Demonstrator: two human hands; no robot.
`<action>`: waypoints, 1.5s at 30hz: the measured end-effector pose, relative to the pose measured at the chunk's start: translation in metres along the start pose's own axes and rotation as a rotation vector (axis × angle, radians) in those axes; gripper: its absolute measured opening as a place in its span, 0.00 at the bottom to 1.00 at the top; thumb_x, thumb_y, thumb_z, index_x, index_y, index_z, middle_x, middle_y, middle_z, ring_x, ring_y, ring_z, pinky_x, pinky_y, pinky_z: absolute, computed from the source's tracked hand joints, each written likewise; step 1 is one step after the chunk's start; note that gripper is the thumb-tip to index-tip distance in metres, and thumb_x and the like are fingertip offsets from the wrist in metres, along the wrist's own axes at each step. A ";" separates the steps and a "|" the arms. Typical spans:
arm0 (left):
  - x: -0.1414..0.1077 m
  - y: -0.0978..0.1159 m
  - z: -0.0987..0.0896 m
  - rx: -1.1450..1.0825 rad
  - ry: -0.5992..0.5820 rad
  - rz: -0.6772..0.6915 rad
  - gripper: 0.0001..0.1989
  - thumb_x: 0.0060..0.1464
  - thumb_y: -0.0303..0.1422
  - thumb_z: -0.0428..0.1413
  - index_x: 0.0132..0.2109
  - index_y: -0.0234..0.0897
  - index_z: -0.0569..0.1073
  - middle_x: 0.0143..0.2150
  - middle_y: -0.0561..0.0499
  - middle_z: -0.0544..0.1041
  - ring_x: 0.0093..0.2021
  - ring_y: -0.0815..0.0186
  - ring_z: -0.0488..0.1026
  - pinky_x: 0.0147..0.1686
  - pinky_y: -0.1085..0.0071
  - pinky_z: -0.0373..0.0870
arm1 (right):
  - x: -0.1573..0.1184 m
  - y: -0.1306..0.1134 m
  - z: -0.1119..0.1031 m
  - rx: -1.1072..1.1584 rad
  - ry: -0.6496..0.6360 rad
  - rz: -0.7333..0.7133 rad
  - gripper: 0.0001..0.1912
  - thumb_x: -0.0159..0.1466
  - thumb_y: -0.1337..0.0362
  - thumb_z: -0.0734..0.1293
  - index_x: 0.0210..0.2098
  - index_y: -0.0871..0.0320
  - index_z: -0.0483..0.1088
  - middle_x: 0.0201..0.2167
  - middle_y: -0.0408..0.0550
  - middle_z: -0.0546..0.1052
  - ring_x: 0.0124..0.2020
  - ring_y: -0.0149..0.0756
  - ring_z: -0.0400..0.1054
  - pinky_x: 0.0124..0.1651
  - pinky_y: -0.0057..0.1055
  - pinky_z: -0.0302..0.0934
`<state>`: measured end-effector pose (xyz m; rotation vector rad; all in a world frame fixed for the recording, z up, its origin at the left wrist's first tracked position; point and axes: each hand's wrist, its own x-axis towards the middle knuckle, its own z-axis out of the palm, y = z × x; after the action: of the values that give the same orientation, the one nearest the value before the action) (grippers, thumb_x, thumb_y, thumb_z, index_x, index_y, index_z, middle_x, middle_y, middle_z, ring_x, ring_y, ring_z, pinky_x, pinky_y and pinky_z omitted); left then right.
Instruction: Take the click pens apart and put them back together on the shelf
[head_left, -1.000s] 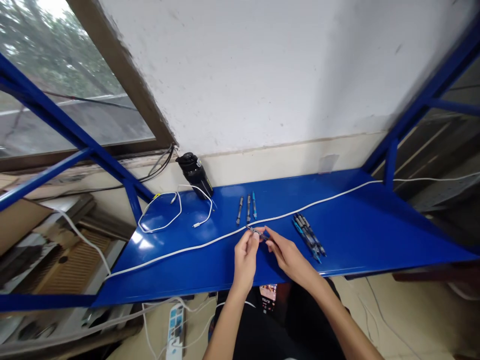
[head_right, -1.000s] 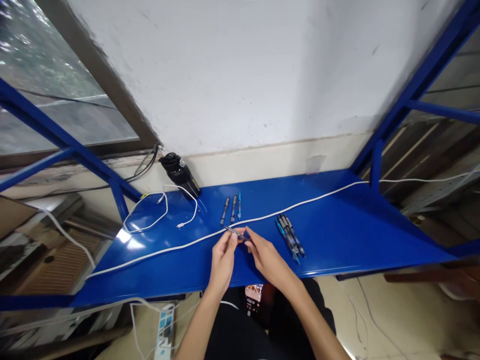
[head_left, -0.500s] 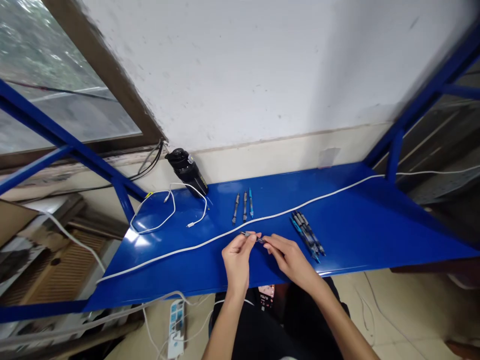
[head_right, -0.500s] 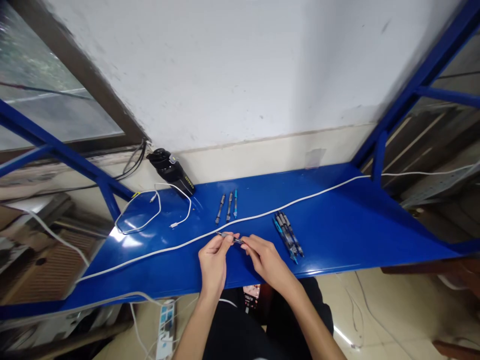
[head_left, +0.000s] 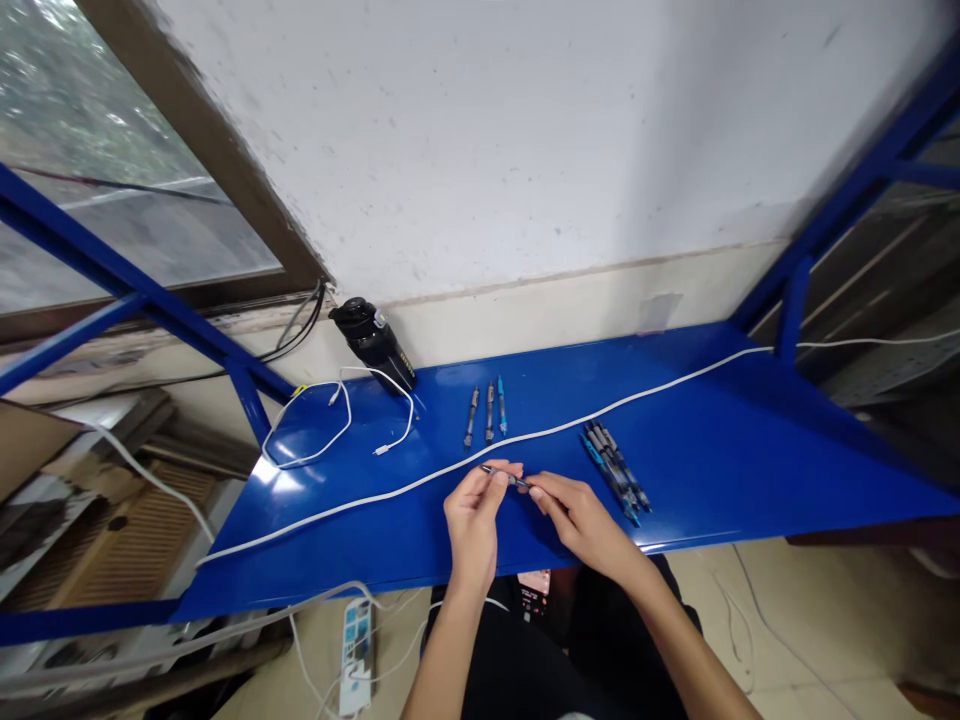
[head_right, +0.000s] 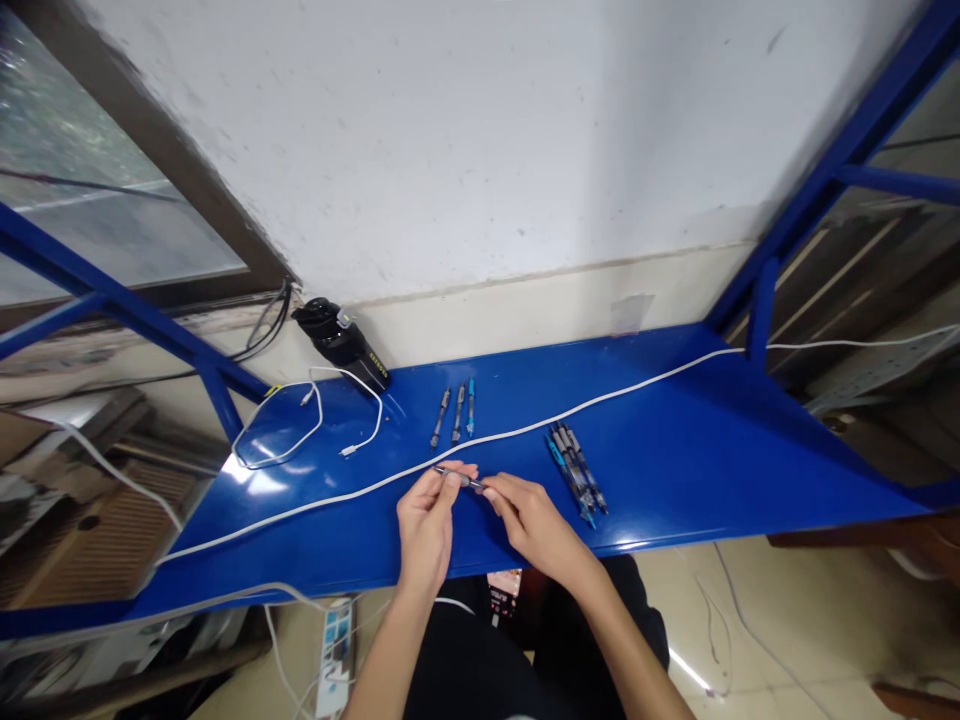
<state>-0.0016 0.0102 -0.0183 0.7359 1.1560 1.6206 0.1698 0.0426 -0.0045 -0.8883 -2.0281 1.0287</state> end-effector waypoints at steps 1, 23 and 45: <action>0.001 -0.002 -0.001 0.013 0.035 0.000 0.14 0.60 0.42 0.72 0.44 0.35 0.84 0.44 0.43 0.88 0.49 0.54 0.86 0.53 0.62 0.79 | 0.000 0.000 0.000 -0.006 0.007 -0.005 0.18 0.83 0.56 0.58 0.47 0.54 0.77 0.36 0.48 0.79 0.36 0.40 0.73 0.45 0.35 0.67; -0.002 -0.001 0.004 0.099 0.058 -0.003 0.15 0.57 0.41 0.74 0.43 0.35 0.83 0.42 0.44 0.88 0.45 0.55 0.86 0.49 0.64 0.81 | -0.005 0.013 0.009 -0.059 0.123 -0.039 0.09 0.82 0.59 0.59 0.52 0.53 0.70 0.47 0.54 0.78 0.46 0.43 0.77 0.51 0.37 0.72; -0.003 0.002 0.006 0.092 -0.003 0.010 0.13 0.59 0.40 0.73 0.43 0.36 0.83 0.42 0.45 0.87 0.45 0.59 0.85 0.50 0.66 0.79 | -0.007 0.013 0.011 -0.152 0.118 -0.012 0.11 0.82 0.58 0.59 0.56 0.51 0.71 0.49 0.53 0.81 0.49 0.46 0.79 0.52 0.40 0.72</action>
<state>0.0037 0.0087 -0.0143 0.8036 1.2326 1.5822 0.1682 0.0393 -0.0221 -0.9900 -2.0294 0.8040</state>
